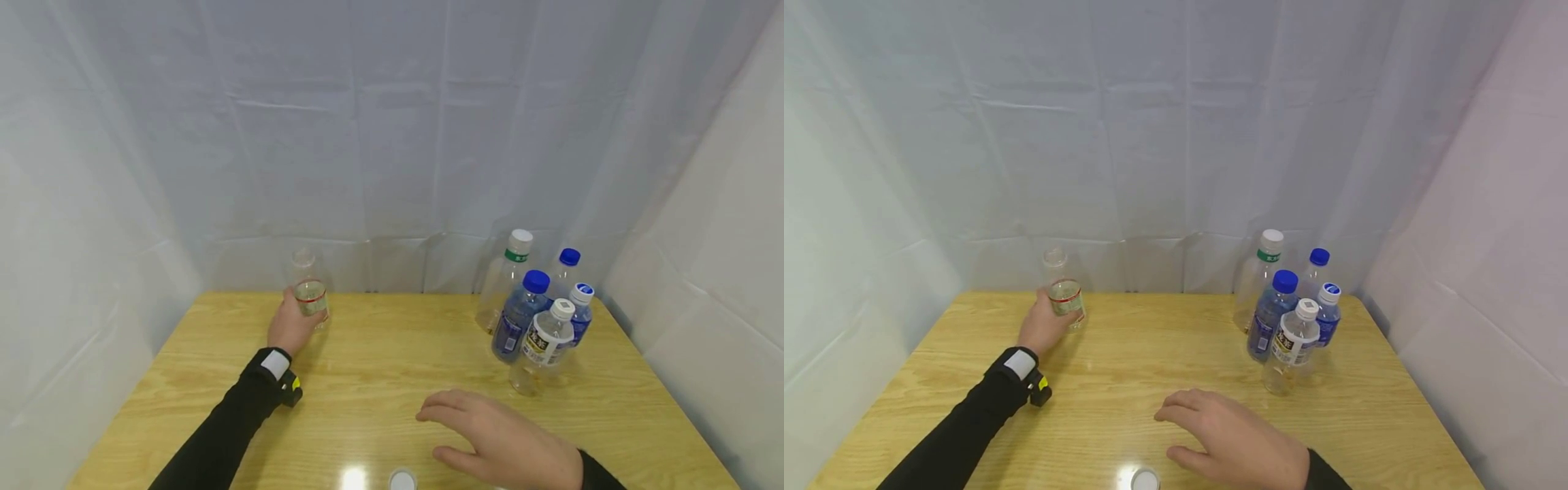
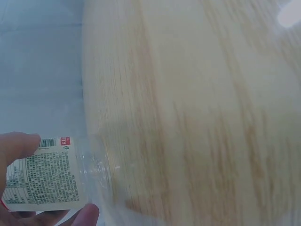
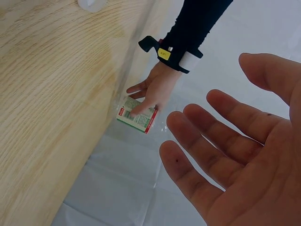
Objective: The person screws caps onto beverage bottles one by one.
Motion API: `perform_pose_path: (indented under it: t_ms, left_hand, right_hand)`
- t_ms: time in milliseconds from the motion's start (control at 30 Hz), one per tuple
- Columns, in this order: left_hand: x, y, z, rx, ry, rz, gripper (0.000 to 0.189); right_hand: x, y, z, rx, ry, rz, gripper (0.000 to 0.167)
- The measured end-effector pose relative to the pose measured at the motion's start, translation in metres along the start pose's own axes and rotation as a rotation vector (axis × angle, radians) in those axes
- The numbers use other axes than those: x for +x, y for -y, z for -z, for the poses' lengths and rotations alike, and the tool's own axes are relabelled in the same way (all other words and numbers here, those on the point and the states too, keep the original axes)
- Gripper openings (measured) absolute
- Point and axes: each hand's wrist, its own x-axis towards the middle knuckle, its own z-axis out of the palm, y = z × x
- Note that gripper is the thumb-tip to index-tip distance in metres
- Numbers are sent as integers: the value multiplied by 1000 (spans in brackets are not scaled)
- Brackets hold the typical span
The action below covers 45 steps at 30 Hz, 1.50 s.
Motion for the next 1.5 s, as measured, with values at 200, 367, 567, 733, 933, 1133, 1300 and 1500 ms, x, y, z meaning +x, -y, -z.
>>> perform_pose_path:
  t_ms: [200,367,567,733,933,1133,1300,1500]
  left_hand:
    - [-1,6,1,17,-23,-8,83]
    - [-6,3,5,21,-41,-33,82]
    - [-16,-9,14,2,-54,-63,80]
    - [-28,-20,23,15,-70,-104,84]
    - [-43,-33,32,42,-78,-135,84]
    - [-57,-48,41,59,-89,-183,83]
    - [-72,-63,49,91,-97,-251,82]
    - [-95,-80,61,119,-102,-327,77]
  right_hand:
    - [1,1,-1,9,5,-2,40]
    - [1,0,-2,13,-17,12,40]
    - [1,-1,-4,45,-34,21,38]
    - [3,1,-5,55,-35,36,39]
    - [5,2,-8,56,-36,45,40]
    - [5,2,-9,44,-46,45,39]
    - [4,3,-8,48,-31,25,40]
    - [5,3,-7,53,-22,22,40]
